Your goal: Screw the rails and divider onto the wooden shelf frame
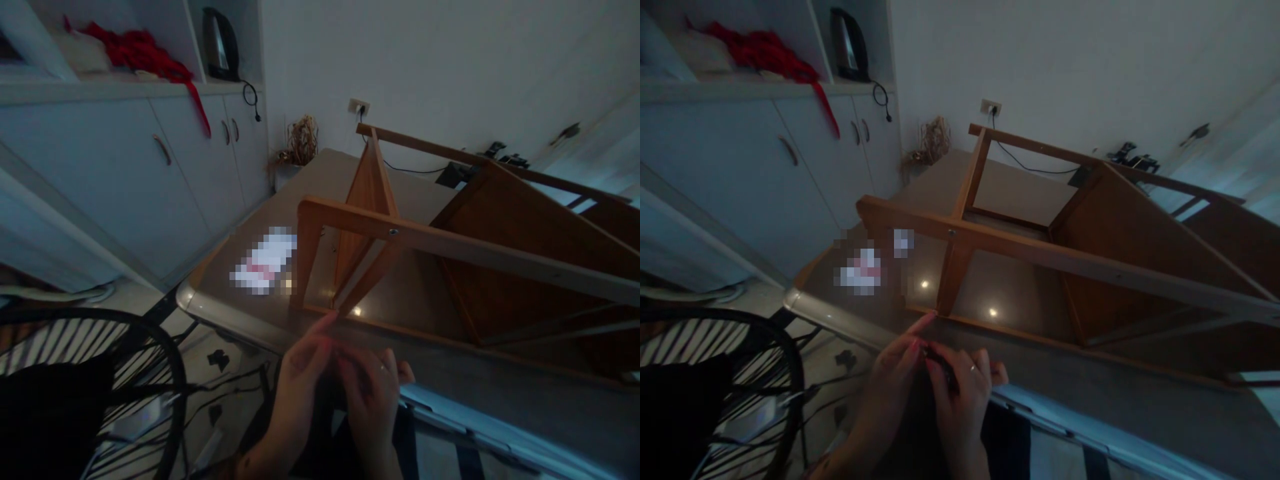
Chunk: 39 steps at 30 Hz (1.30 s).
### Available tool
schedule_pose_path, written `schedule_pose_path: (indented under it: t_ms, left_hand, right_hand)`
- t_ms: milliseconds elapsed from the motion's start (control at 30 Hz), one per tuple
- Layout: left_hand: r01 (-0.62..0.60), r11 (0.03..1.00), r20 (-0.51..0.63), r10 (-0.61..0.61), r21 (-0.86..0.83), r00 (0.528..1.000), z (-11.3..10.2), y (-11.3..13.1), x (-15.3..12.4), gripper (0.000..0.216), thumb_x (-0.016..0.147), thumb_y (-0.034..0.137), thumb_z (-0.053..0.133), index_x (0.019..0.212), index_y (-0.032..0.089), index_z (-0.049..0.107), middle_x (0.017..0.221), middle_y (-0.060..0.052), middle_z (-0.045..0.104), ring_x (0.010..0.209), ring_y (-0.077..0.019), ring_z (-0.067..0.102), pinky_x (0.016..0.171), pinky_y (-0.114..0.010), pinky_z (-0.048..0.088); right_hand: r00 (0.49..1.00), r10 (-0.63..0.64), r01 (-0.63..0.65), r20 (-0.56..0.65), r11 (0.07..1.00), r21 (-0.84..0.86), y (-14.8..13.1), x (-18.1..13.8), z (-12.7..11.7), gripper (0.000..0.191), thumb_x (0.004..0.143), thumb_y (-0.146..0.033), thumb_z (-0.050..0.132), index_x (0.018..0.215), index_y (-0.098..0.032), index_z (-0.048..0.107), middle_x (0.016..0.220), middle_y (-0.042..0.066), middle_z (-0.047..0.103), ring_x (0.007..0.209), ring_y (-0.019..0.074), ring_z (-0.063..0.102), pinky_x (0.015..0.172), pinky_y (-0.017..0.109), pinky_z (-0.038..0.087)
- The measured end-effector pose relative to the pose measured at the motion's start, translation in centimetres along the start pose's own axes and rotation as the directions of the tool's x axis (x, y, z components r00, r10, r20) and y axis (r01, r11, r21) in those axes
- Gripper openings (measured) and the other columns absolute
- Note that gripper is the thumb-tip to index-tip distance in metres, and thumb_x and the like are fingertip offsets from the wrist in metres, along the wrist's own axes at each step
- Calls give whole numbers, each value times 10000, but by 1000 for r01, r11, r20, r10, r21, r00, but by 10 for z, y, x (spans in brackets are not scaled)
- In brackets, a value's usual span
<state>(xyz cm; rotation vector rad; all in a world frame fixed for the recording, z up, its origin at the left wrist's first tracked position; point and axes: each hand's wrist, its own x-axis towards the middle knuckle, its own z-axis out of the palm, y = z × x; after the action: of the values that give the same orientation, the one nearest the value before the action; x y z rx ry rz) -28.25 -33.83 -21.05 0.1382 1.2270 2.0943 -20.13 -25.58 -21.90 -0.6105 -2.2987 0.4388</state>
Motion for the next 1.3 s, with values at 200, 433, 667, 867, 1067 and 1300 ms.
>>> schedule_pose_path:
  t_ms: [200,433,667,867,1067,1300]
  left_hand:
    - [-81,996,62,79,24,995,-1,-2,7,122,843,298,654,860,220,745,1235,-46,637,1009,-158,655,861,-218,531]
    - [-74,997,64,75,-15,995,-1,-9,12,107,845,286,655,856,227,744,1158,-34,665,921,-128,663,755,-184,540]
    - [-335,888,72,329,315,941,-11,2,17,294,888,228,556,1160,257,665,1220,-63,666,1017,-194,660,810,-292,560]
    - [-748,185,502,637,637,585,-31,12,30,301,845,74,528,1063,237,655,1058,-23,723,938,-151,658,808,-286,491]
    - [-531,4,429,585,847,688,-23,6,30,338,857,138,557,1151,294,617,1179,18,689,934,-193,628,817,-366,387]
    - [-481,40,404,482,876,777,-28,-5,37,416,892,169,521,1297,263,507,1312,-22,610,1056,-217,598,865,-366,393]
  right_hand:
    - [993,122,-122,1,988,92,-13,7,-3,330,979,-467,455,881,-281,709,741,-36,700,668,171,551,707,339,260]
    - [979,184,-196,86,966,166,-9,6,2,368,953,-544,462,874,-269,693,788,-28,683,739,177,564,733,325,276]
    - [976,197,-204,92,976,78,-5,15,2,387,963,-533,445,816,-256,671,742,-17,667,708,181,542,736,342,276]
    - [989,79,-58,129,985,-161,-2,24,1,411,1014,-449,349,848,-241,662,709,12,680,702,210,490,675,368,241]
    - [993,45,-15,111,966,-256,-7,26,4,450,1031,-425,305,817,-250,660,686,-9,678,659,197,469,689,385,202]
    - [985,80,-49,150,978,-204,-9,24,3,403,1019,-423,357,813,-240,651,669,-8,662,665,196,476,675,363,231]
